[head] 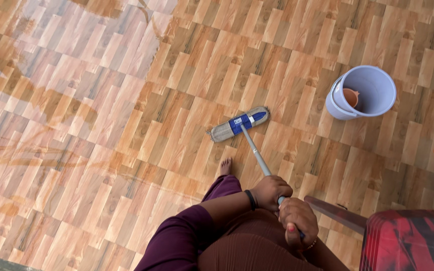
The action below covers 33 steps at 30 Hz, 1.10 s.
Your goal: The person mops a tiled floor using a blue and grey flat mop. They move the mop back and forth across the surface, cleaning around a bucket and a red table with items on it. The person is barefoot during the task.
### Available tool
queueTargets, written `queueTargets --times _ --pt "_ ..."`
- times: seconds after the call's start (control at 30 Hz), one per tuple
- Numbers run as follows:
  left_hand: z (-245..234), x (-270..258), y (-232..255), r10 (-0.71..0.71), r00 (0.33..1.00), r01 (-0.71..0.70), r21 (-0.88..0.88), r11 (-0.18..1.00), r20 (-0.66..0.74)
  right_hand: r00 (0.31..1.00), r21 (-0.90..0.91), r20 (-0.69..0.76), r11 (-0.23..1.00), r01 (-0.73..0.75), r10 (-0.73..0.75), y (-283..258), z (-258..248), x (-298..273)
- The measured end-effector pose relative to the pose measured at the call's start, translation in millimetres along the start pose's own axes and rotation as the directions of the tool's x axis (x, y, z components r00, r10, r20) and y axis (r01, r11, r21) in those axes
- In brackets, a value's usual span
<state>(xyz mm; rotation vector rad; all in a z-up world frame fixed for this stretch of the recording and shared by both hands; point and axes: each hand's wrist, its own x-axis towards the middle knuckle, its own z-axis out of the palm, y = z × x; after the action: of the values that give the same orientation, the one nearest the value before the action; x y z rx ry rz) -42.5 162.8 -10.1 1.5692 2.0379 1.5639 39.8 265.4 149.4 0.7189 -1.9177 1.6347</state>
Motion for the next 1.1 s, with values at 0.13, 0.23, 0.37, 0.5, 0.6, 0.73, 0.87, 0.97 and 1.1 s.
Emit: queueTargets --times 0.13,0.23,0.37,0.5,0.6,0.73,0.87,0.97,1.1 --pt "-5.1 13.8 -14.3 0.051 0.996 -0.051 0.014 0.999 -0.079 0.997 0.016 -0.035 0.997 0.073 -0.073 14.8 -1.1 22.6" --pt "-16.2 32.5 -30.4 0.094 0.989 -0.091 0.026 0.995 -0.113 0.991 -0.041 -0.072 0.993 0.108 -0.111 32.1 -6.2 44.4" --pt "-34.7 62.3 -65.3 0.134 0.985 -0.131 0.032 0.991 -0.11 0.989 0.004 -0.108 0.995 0.105 -0.104 72.5 -12.5 70.3" --pt "-63.2 92.9 -115.2 0.113 0.991 -0.108 0.066 0.992 -0.073 0.99 -0.03 -0.098 0.995 0.1 -0.102 129.9 -22.3 94.8" --pt "-93.6 117.8 -164.6 0.11 0.99 -0.101 0.106 0.989 -0.087 0.995 -0.027 -0.057 0.996 0.085 -0.086 192.8 -27.2 118.4" --pt "-129.4 139.4 -238.9 -0.061 0.998 0.06 0.21 0.976 -0.004 0.999 -0.139 0.012 0.989 -0.04 0.042 256.5 -30.9 142.9" --pt "-157.3 146.6 -290.8 -0.173 0.98 0.119 0.421 0.899 0.093 0.985 -0.116 0.001 0.978 -0.173 0.174 297.5 -21.5 152.5" --pt "-201.0 153.3 -325.9 -0.477 0.858 0.362 0.433 0.825 0.191 0.965 -0.082 -0.074 0.963 -0.258 0.252 306.0 -6.4 142.3" --pt "-290.3 236.9 -344.3 -0.323 0.792 0.582 0.484 0.653 -0.518 0.955 0.015 -0.124 0.963 -0.271 0.271 311.9 9.4 129.9"
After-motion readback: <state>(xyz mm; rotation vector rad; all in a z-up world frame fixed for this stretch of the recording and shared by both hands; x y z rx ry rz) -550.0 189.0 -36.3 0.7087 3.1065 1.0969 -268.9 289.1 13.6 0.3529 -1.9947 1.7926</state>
